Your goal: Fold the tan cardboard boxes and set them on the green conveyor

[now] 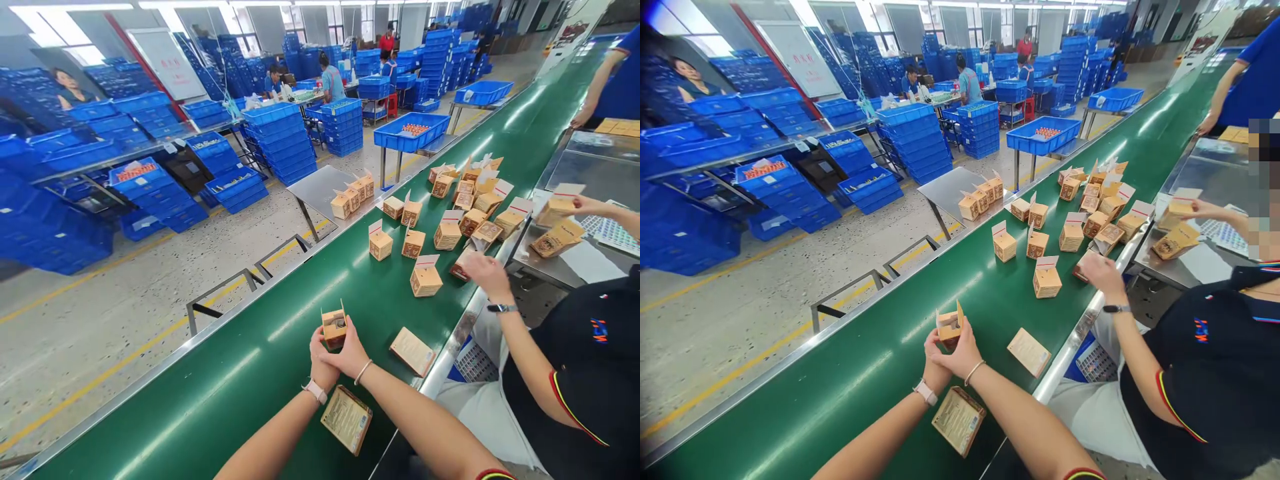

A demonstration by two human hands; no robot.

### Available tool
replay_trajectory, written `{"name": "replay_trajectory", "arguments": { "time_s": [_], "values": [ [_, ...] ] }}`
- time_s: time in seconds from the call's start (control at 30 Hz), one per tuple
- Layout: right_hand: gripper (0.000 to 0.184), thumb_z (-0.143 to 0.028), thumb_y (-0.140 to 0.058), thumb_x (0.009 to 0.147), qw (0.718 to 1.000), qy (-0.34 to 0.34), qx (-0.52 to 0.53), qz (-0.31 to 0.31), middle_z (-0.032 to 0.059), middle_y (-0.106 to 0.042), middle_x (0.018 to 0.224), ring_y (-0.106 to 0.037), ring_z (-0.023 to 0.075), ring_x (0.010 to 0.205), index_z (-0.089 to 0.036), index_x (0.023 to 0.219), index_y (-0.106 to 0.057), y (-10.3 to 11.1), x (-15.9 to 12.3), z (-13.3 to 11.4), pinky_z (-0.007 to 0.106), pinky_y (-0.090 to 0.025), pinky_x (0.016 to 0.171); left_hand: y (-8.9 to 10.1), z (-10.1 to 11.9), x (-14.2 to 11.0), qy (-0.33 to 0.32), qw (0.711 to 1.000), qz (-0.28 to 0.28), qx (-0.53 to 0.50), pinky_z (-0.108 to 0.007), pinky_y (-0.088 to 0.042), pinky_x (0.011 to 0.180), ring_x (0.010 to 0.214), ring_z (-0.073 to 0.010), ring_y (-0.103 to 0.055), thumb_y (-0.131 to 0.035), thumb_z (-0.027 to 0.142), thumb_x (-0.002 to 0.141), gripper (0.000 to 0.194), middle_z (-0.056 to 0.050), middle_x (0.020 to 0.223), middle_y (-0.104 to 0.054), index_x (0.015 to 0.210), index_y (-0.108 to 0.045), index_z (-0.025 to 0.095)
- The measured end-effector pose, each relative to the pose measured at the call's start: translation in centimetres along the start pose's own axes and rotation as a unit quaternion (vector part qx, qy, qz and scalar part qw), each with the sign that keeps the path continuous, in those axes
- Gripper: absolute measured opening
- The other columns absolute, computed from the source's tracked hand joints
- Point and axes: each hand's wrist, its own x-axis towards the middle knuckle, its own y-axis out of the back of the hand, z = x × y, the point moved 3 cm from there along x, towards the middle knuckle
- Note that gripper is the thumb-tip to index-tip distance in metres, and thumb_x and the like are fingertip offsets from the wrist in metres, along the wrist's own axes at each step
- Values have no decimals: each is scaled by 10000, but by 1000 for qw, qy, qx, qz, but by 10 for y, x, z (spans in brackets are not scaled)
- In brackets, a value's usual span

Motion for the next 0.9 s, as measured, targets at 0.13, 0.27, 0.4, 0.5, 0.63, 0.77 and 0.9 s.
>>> {"name": "replay_trajectory", "arguments": {
  "time_s": [0.13, 0.27, 0.4, 0.5, 0.63, 0.77, 0.9],
  "values": [
    [986, -206, -745, 587, 998, 51, 7, 30, 199, -442, 1385, -420, 328, 1319, -143, 1453, -277, 7, 30, 42, 510, -320, 1124, 34, -25, 8, -94, 988, -22, 118, -547, -462, 923, 989, -320, -619, -716, 390, 629, 360, -111, 976, -633, 875, -551, 185],
    [999, -136, -606, 677, 981, 190, -35, 30, 241, -190, 1534, -219, 317, 1434, -93, 1517, -67, 15, 36, 64, 509, -275, 1149, 44, -24, 43, -211, 961, -64, 169, -537, -403, 1027, 1273, -350, -484, -693, 421, 680, 651, -199, 1329, -515, 1240, -486, 164],
    [701, -197, -479, 858, 944, 325, -59, 4, 145, -95, 1588, -139, 276, 1459, -166, 1512, -228, 28, 39, 70, 499, -288, 1143, 15, -10, 65, -288, 916, -204, 189, -528, -382, 1030, 1371, -355, -384, -596, 417, 794, 654, -221, 1432, -445, 1379, -428, 177],
    [539, -330, -515, 891, 945, 323, -47, 19, 131, -182, 1573, -237, 296, 1432, -191, 1408, -454, 41, 50, 73, 505, -337, 1114, -1, -5, 67, -283, 917, -209, 189, -525, -389, 997, 1362, -362, -397, -572, 419, 824, 495, -210, 1446, -441, 1277, -564, 218],
    [344, -458, -539, 868, 963, 266, 29, 37, 127, -437, 1444, -463, 302, 1300, -213, 1036, -713, 46, 66, 69, 481, -408, 1071, -14, -1, 65, -178, 964, -152, 127, -496, -387, 1020, 1324, -332, -446, -573, 420, 831, 335, -176, 1432, -470, 1074, -688, 222],
    [304, -474, -567, 827, 964, 138, 161, 160, 146, -573, 1259, -584, 271, 1144, -201, 904, -678, 42, 75, 68, 464, -467, 1012, -32, 5, 70, -60, 996, -58, -42, -453, -419, 1031, 1214, -275, -538, -601, 383, 829, 214, -156, 1234, -601, 821, -668, 180],
    [516, -461, -639, 715, 936, 24, 291, 194, 140, -604, 1164, -609, 259, 1092, -204, 1141, -506, 36, 80, 72, 463, -519, 933, -45, 6, 81, 101, 977, 35, -182, -387, -517, 893, 990, -194, -631, -731, 239, 718, 379, -117, 1200, -588, 1048, -549, 195]
  ]
}}
